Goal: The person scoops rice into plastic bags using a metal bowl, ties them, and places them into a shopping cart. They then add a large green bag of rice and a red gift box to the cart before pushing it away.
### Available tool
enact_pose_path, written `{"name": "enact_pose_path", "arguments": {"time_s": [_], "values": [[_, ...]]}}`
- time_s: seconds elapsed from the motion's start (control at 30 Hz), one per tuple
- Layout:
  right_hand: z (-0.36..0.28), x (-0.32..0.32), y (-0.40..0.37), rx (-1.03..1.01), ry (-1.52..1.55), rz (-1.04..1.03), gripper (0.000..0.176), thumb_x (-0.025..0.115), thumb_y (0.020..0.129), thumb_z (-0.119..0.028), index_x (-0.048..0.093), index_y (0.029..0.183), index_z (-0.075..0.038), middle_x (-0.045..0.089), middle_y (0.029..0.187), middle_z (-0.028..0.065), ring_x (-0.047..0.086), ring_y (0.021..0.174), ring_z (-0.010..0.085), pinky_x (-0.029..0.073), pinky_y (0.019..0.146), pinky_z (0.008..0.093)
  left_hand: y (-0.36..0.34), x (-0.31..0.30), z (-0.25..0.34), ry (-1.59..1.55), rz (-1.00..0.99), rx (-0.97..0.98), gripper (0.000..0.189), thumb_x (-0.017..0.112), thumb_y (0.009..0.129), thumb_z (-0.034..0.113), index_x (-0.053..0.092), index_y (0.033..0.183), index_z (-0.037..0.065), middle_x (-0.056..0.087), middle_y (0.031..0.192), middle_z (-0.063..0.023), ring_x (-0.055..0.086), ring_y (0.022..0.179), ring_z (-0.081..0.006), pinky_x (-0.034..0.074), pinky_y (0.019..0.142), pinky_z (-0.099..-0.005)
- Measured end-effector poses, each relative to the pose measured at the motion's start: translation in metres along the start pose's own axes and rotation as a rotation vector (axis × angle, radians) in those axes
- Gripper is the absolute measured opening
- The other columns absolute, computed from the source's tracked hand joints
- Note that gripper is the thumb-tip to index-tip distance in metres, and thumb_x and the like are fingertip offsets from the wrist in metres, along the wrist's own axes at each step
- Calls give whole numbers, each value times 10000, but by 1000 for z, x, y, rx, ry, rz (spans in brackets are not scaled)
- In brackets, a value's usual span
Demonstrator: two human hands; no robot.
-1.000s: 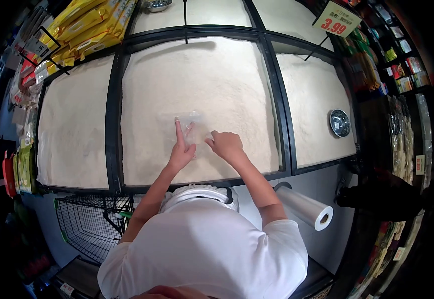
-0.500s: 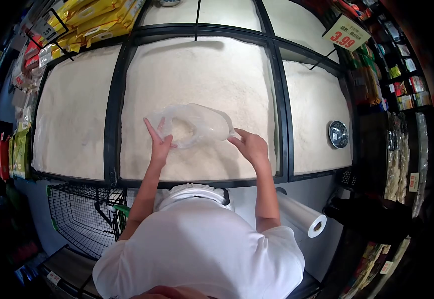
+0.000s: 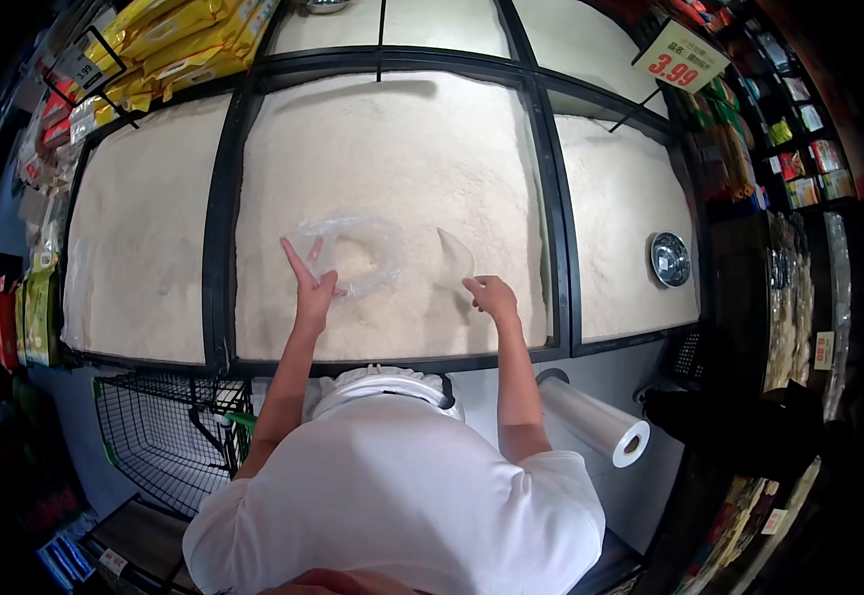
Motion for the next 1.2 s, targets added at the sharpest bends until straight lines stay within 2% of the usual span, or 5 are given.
{"name": "enact_pose_path", "arguments": {"time_s": [0.17, 0.5, 0.93, 1.07, 1.2], "values": [[16, 42, 16, 13, 481, -108, 406, 668, 911, -416, 732, 1001, -25, 606, 621, 31, 528, 508, 100, 413, 488, 252, 0, -1, 2, -3, 8, -1, 1077, 485, 859, -97, -241, 1522, 342, 255, 1592, -182, 553, 759, -98, 559, 601, -261], [-1, 1, -32, -41, 641, -106, 361, 688, 919, -392, 712, 930, -33, 577, 618, 5, 498, 512, 66, 386, 477, 224, 1, 2, 4, -20, -11, 21, 1058, 484, 845, -82, -226, 1532, 293, 288, 1574, -195, 548, 721, -104, 563, 586, -256], [-133, -19, -89, -271, 225, -227, 406, 651, 911, -474, 734, 917, -76, 588, 621, 10, 558, 589, 93, 455, 559, 280, 11, 10, 14, -18, -13, 61, 1046, 477, 847, -76, -234, 1530, 274, 294, 1578, -183, 579, 765, -130, 569, 598, -268], [-186, -3, -103, -547, -595, 254, 418, 644, 899, -482, 702, 1173, -172, 685, 729, 96, 673, 661, 259, 515, 594, 363, 10, 7, 18, 25, 8, 67, 1041, 466, 846, -81, -231, 1531, 276, 274, 1586, -182, 622, 836, -164, 584, 620, -272], [-197, 4, -104, -744, -623, 443, 455, 706, 841, -403, 661, 1243, -194, 677, 788, 107, 650, 704, 322, 517, 660, 412, 9, 0, 16, 19, 11, 39, 1066, 460, 846, -124, -236, 1527, 310, 208, 1607, -189, 594, 911, -151, 579, 625, -267]]}}
Point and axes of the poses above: each hand's wrist, its own y-axis towards the middle knuckle, its own x-axis out of the palm, z = x × y, the point moved 8 cm from there along y, towards the middle knuckle
